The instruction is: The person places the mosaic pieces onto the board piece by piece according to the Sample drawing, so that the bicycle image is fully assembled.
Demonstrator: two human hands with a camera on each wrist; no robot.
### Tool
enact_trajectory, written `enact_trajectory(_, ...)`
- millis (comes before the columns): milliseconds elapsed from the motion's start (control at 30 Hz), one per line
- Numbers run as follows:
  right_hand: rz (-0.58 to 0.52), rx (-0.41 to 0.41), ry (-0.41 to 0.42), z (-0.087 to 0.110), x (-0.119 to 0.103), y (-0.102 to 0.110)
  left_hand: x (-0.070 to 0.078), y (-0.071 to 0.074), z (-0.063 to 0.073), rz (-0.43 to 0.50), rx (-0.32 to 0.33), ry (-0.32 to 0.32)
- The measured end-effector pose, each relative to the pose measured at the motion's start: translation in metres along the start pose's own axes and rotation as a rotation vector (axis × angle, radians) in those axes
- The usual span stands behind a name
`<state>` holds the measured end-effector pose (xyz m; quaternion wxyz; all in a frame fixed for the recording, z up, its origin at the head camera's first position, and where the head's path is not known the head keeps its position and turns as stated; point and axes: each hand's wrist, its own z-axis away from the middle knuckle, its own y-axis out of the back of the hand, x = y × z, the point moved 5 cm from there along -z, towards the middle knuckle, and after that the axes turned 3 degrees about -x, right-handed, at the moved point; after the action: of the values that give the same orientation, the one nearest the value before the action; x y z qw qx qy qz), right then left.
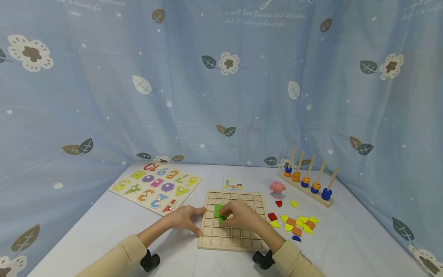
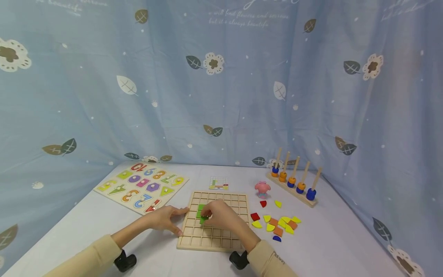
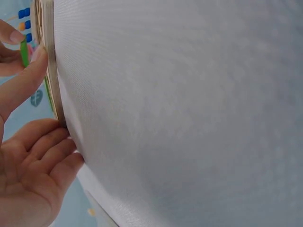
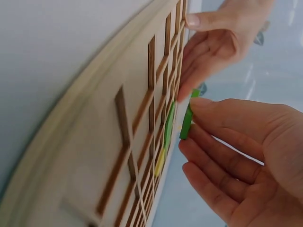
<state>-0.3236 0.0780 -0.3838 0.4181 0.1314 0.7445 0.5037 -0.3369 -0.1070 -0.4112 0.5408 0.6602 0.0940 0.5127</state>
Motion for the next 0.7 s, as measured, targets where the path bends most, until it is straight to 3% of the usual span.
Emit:
enact_trajectory(300,0.023,-0.012,-0.060,-0.014,-0.007,-0.012,0.002,0.001,0.003,0.004,0.003,-0.003)
enact_trajectory(700,0.064,-0.015,-0.054,-0.016,-0.014,-0.016,0.003,0.001,0.002,0.006,-0.005,-0.012)
